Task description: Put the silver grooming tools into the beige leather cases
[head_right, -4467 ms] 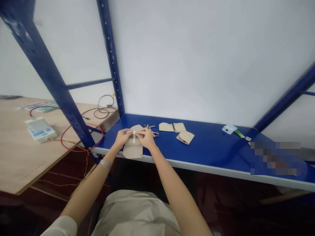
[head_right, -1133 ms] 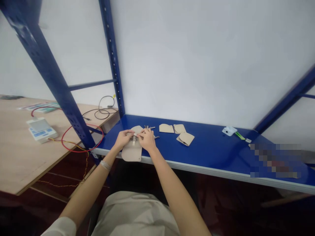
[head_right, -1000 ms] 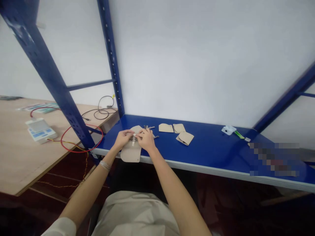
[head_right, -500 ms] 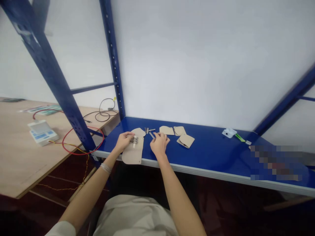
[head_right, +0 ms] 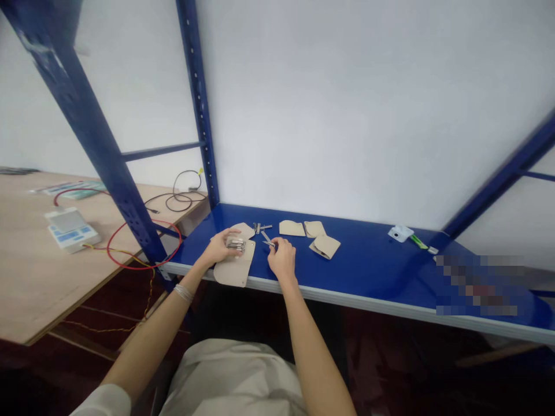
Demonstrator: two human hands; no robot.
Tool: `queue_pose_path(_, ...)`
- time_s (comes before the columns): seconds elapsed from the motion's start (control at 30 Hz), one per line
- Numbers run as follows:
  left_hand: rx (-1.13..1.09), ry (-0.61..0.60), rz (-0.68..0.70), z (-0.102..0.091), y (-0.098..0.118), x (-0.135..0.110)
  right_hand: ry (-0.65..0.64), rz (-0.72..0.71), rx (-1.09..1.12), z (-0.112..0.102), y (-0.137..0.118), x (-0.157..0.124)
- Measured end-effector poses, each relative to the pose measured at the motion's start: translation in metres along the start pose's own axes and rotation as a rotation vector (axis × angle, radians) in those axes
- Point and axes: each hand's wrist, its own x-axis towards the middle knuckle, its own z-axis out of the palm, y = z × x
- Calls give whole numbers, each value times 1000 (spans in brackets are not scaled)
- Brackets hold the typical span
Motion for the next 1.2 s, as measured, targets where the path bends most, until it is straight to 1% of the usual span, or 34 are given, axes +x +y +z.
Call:
queue_pose_path(0.1,-28,25,28,3,4,-1,10,-67,81,0,3,-1)
queue_pose_path(0.23,-55,64,62,4,6,-2,23,-74,94,0,4,-1)
queue_pose_path(0.37,-27,110,34,2,4,-1,0,-45,78,0,3,-1)
queue_pose_path(0.53,-9,128,-2,2,4,0,-57,43,-5,-2,0,0)
queue_pose_path(0.6,9,173,-17,2,5,0,-26,114,-86,-2,-2,-1)
queue_pose_path(0.67,42,242,-35,2,6,0,43,179,-152,-2,-2,-2)
queue_pose_path(0.7,54,271,-38,2,6,-1,73,189,-165,-2,-2,-2)
queue_pose_path(0.77,53,303,-34,2,8,-1,118,169,-157,0,-1,-2)
queue_pose_path(0.87,12,305,-16,3,9,-1,155,103,-162,5,-2,6)
queue_pose_path(0.93,-12,308,-9,3,8,-1,106,60,-198,10,-5,17)
queue_pose_path(1.0,-20,308,-9,3,7,0,-5,53,-233,14,-10,29)
queue_pose_path(1.1,19,305,-23,3,4,1,-138,137,-214,20,-16,46)
queue_pose_path(1.2,59,301,-18,3,2,2,-184,220,-146,24,-17,54)
